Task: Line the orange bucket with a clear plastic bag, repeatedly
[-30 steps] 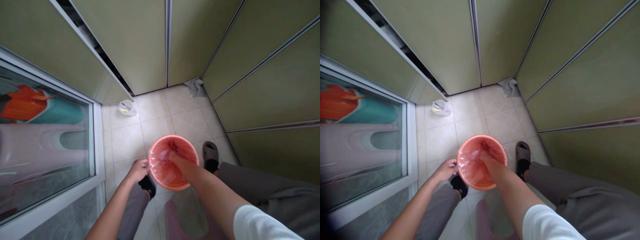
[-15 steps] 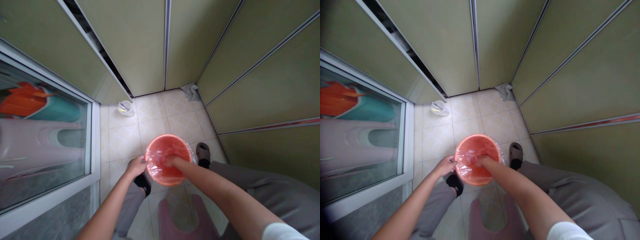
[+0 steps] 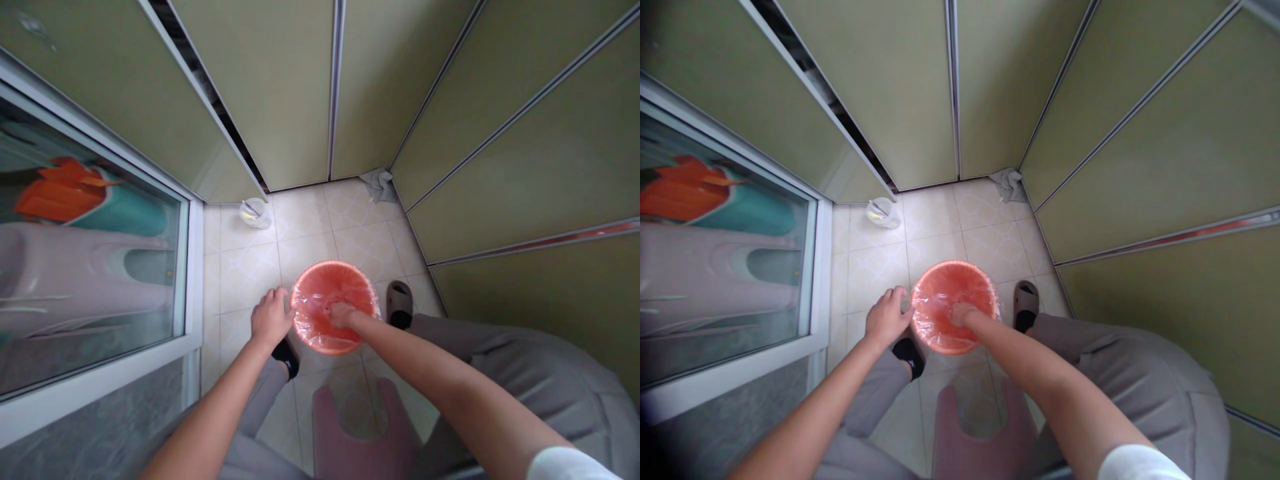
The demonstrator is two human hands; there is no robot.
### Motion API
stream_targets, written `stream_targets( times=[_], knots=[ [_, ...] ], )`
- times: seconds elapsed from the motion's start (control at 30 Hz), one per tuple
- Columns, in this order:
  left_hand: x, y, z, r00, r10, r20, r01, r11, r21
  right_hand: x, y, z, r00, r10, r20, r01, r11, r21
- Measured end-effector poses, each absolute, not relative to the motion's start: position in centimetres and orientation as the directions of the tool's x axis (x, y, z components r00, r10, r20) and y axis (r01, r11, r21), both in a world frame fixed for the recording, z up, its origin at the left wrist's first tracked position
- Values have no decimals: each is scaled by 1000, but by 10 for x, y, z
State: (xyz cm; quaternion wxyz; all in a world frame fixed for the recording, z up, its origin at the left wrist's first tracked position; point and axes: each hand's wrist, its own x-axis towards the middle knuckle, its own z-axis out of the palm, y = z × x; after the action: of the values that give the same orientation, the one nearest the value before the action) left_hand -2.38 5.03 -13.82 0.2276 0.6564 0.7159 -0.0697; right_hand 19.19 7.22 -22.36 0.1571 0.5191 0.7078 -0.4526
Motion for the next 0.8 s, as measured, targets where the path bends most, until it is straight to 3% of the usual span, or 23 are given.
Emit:
stream_targets(
  times=[0.1,0.23,0.33,0.57,0.8],
  knots=[
    [-7,39,-122,254,898,-359,946,-154,285,203,74,-205,-429,521,-738,887,91,-452],
    [16,14,-134,555,718,-420,823,-400,403,222,59,-171,-506,384,-772,862,183,-473],
    [28,0,-148,603,629,-490,797,-471,377,233,39,-151,-508,341,-791,857,290,-426],
    [30,-14,-159,683,585,-438,729,-583,358,251,-4,-146,-600,471,-647,772,553,-314],
    [27,-29,-158,697,540,-472,711,-607,354,265,-16,-152,-712,409,-570,644,705,-299]
  ],
)
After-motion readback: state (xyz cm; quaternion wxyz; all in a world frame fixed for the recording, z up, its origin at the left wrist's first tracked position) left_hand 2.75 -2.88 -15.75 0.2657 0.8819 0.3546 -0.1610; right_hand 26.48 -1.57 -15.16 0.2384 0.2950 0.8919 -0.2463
